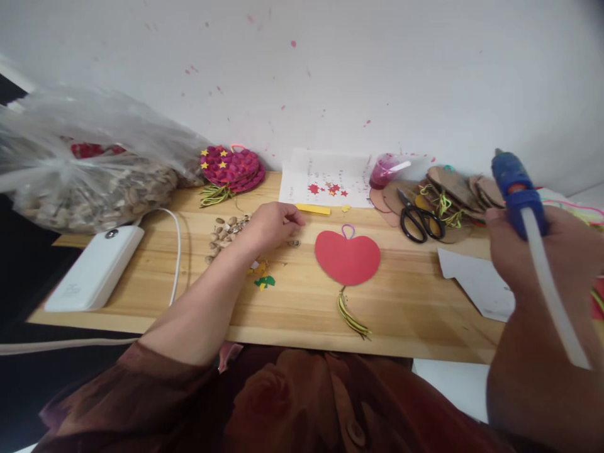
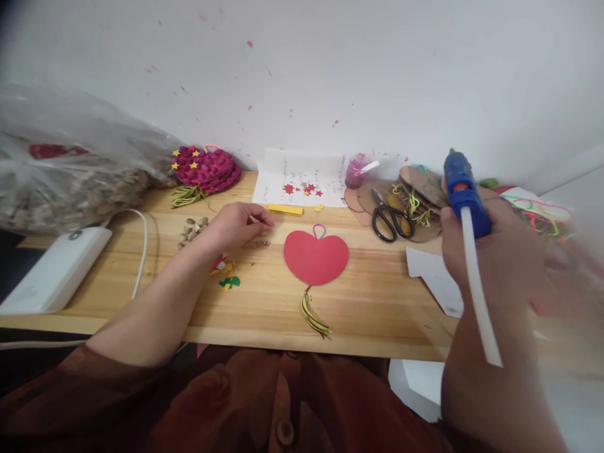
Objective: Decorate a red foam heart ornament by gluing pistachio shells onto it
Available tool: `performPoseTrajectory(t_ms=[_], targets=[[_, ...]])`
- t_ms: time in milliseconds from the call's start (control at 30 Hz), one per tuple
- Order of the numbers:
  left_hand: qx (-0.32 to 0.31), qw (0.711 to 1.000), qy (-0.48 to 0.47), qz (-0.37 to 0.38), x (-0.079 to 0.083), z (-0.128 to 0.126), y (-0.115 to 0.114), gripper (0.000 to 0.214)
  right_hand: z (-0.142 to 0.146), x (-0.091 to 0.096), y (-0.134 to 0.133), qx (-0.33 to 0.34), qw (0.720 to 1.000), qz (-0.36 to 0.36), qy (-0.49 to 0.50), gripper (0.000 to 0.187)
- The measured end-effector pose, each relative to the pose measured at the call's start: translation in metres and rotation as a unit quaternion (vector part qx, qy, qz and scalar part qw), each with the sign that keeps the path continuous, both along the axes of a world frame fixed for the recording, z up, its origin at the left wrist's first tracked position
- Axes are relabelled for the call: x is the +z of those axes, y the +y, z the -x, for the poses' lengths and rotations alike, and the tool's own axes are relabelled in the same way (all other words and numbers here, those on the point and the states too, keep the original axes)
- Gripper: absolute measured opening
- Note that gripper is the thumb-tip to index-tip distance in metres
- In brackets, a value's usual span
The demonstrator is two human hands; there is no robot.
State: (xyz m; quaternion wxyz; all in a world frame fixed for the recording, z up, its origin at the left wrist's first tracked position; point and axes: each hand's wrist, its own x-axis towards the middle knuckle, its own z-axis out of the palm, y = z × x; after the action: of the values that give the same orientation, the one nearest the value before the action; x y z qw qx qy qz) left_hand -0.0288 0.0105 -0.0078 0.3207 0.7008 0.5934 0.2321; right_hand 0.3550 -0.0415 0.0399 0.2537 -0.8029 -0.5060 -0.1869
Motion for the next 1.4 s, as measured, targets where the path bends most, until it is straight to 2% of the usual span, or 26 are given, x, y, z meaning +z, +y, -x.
performPoseTrajectory(t_ms=[33,67,167,267,367,600,700,833,967,1067,1200,1400], targets=[[-0.002,1.0,0.005,-0.005,-0.001,0.0,0.0,0.017,0.011,0.0,0.001,-0.013,0.999,0.004,0.045,0.026],[-0.007,1.0,0.01,-0.01,-0.002,0.001,0.0,0.019,0.024,-0.001,0.002,0.001,0.996,0.018,0.091,0.027],[-0.018,1.0,0.014,-0.017,-0.004,0.003,0.002,0.023,0.055,-0.014,0.003,0.083,0.982,0.034,0.167,0.033],[-0.02,1.0,-0.003,-0.009,-0.004,0.004,0.003,0.024,0.066,-0.034,0.004,0.16,0.97,0.053,0.175,0.037],[-0.017,0.999,-0.03,-0.003,-0.003,0.003,0.003,0.024,0.064,-0.048,0.004,0.196,0.966,0.054,0.161,0.033],[-0.013,0.999,-0.035,0.026,-0.002,0.003,0.004,0.026,0.056,-0.06,0.003,0.212,0.967,0.051,0.129,0.038],[-0.01,1.0,-0.013,0.024,-0.002,0.006,0.005,0.032,0.06,-0.057,0.001,0.209,0.967,0.047,0.137,0.037],[0.014,0.999,0.029,-0.012,0.007,0.014,0.002,0.036,0.069,-0.046,-0.001,0.173,0.962,0.069,0.201,0.034],[-0.061,0.997,0.04,0.009,0.022,0.017,-0.005,0.02,0.075,-0.041,-0.002,0.137,0.961,0.057,0.232,0.039],[-0.102,0.988,0.109,0.028,0.028,0.011,-0.011,0.016,0.078,-0.041,-0.003,0.148,0.96,0.048,0.232,0.043],[-0.159,0.971,0.176,0.033,0.025,0.003,-0.013,0.017,0.082,-0.039,-0.005,0.169,0.954,0.056,0.242,0.043],[-0.188,0.964,0.187,-0.005,0.019,0.002,-0.012,0.021,0.077,-0.045,-0.001,0.181,0.952,0.063,0.239,0.041]])
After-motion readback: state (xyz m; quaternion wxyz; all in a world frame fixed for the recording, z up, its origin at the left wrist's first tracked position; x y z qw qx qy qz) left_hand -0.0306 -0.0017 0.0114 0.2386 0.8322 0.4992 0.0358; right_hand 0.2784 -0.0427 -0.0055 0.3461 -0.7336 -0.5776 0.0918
